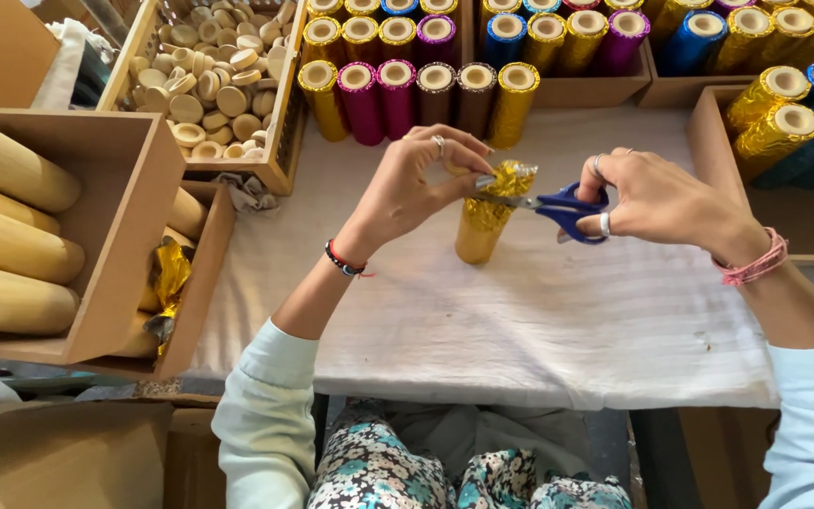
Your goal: The recorder is assembling and wrapping cylindrical tubes, likely firecrackers or similar celebratory items, with gold foil.
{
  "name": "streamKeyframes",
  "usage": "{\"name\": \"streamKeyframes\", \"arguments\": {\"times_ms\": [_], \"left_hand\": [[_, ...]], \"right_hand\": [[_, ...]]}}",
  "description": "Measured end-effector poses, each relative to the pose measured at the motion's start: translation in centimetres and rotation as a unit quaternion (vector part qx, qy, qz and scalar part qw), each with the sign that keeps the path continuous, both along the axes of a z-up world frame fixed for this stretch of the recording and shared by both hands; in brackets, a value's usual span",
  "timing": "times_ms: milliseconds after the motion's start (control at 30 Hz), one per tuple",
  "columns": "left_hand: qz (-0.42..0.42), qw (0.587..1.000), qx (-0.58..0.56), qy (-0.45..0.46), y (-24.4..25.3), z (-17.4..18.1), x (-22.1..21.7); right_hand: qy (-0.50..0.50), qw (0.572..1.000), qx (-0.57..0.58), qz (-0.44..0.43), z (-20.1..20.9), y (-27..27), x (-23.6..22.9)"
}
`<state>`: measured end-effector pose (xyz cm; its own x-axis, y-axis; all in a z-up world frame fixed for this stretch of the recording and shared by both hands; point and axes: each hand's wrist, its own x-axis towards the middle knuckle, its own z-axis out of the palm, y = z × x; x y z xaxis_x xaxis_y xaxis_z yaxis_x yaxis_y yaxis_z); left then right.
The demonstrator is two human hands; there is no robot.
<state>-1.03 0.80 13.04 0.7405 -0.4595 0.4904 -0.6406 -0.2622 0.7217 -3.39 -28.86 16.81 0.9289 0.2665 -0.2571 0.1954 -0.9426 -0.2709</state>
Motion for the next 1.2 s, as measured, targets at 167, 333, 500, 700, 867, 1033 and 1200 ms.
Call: {"name": "streamKeyframes", "arguments": {"times_ms": [167, 333, 500, 700, 867, 1033, 1200], "left_hand": [[-0.023, 0.995, -0.096, 0.002, 1.1, 1.1, 0.4], [-0.069, 0.968, -0.24, 0.008, 1.9, 0.6, 0.2], [-0.078, 0.941, -0.306, 0.125, 1.3, 0.1, -1.3], [-0.074, 0.945, -0.277, 0.156, -1.4, -0.3, -3.4], [-0.128, 0.952, -0.238, 0.144, -4.4, 0.3, -5.9], [-0.115, 0.976, -0.173, 0.065, -7.0, 0.6, -7.7], [-0.063, 0.983, -0.068, -0.16, -9.6, -1.9, -8.4]], "right_hand": [[-0.023, 0.995, 0.091, -0.026, -1.4, -2.8, 1.0], [-0.043, 0.986, 0.138, -0.081, -3.7, -5.9, 1.3], [-0.25, 0.966, -0.054, -0.026, -7.6, -8.2, 1.8], [-0.103, 0.986, -0.095, -0.096, -10.5, -9.2, 1.5], [-0.101, 0.992, -0.025, -0.075, -9.8, -8.9, 0.4], [-0.038, 0.953, 0.294, -0.068, -6.3, -6.1, -3.8], [0.089, 0.759, 0.641, 0.068, -3.5, -1.4, -10.9]]}}
